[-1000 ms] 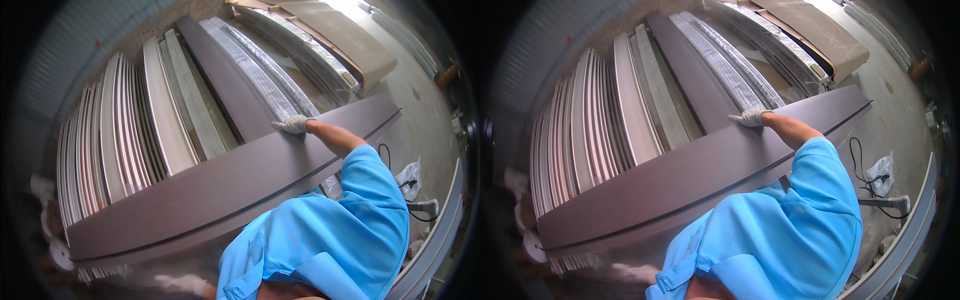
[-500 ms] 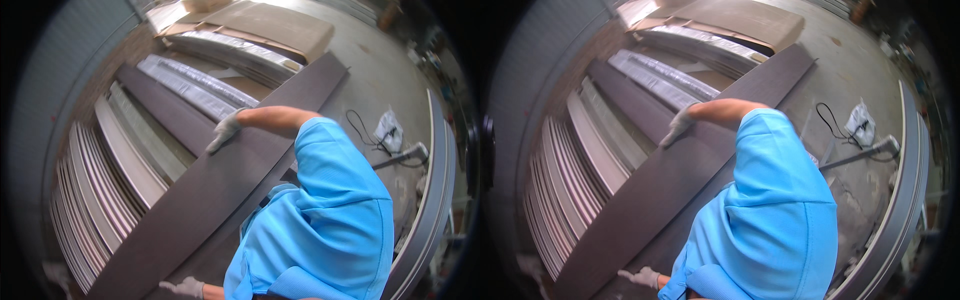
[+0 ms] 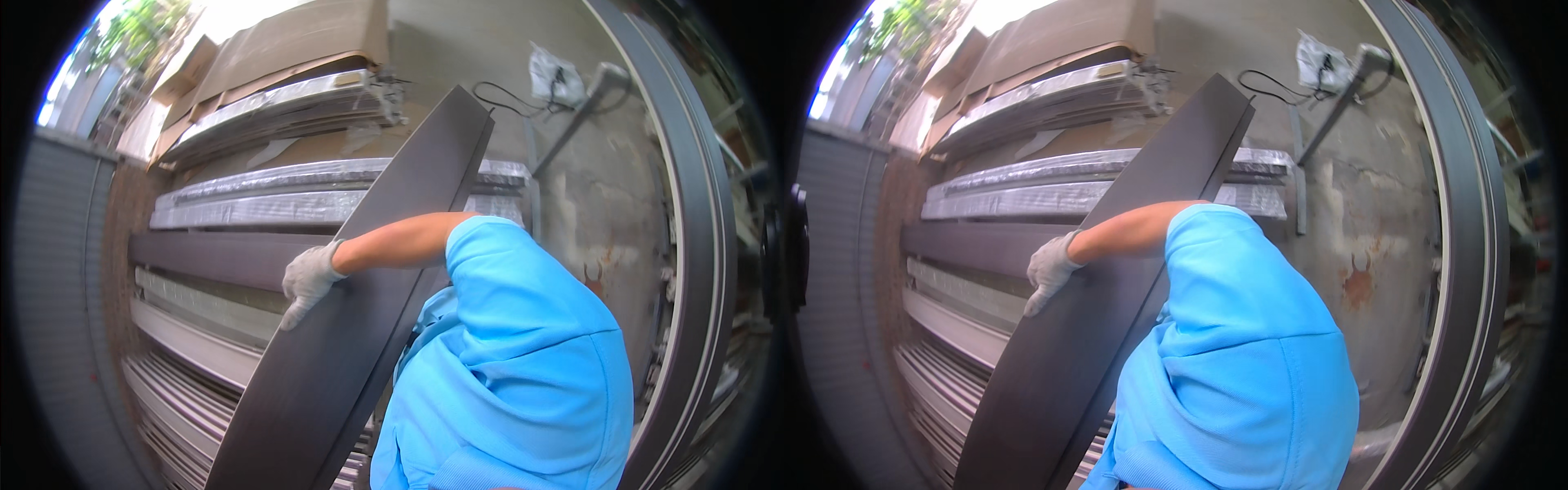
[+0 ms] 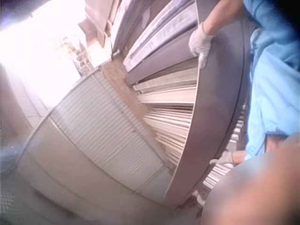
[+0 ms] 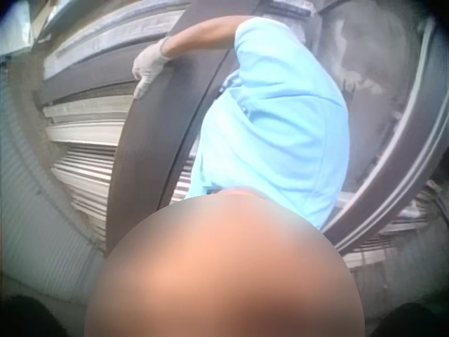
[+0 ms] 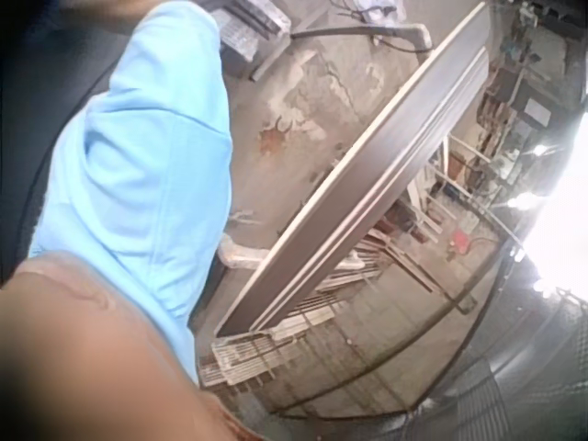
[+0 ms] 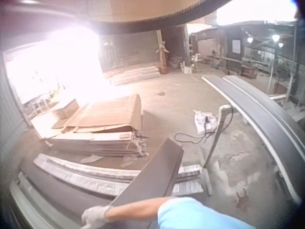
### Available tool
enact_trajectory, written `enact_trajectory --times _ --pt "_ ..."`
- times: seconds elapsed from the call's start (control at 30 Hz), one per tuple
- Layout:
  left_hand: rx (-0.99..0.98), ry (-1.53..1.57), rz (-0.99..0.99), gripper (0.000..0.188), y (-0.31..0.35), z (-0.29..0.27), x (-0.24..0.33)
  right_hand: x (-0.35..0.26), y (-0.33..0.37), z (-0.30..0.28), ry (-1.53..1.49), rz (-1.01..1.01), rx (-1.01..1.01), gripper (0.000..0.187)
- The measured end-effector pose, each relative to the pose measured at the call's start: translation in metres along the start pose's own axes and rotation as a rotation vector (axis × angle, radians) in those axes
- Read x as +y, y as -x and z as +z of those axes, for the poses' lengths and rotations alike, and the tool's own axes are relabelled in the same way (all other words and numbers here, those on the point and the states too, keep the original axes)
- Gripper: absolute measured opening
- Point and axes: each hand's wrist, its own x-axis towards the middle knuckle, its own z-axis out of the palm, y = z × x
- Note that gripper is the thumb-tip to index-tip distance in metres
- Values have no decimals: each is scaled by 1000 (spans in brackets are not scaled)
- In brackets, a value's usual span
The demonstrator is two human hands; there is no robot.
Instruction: The person picks up a large panel and places it on a workbench. They then use a blue utility knife to cut and fit black sealant strips into grooves along the panel edges. After fitting the strips, the person stacks the panel with others.
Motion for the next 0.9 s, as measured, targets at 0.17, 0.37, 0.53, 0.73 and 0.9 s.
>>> enact_trajectory --times 0.17,0.37,0.53,0.73,0.9 --pt "-153 -35 -5 62 -22 45 19 -10 21 5 -80 65 69 87" --pt "-232 -43 4 60 -45 89 36 -18 41 -8 -139 203 115 85" --pt "-268 -36 12 58 -83 100 66 -2 44 8 -201 319 155 83" --pt "-349 216 -129 58 -163 108 55 30 29 33 -214 468 124 80" --pt "-415 299 -277 67 -169 155 -38 69 52 79 -169 594 190 69"
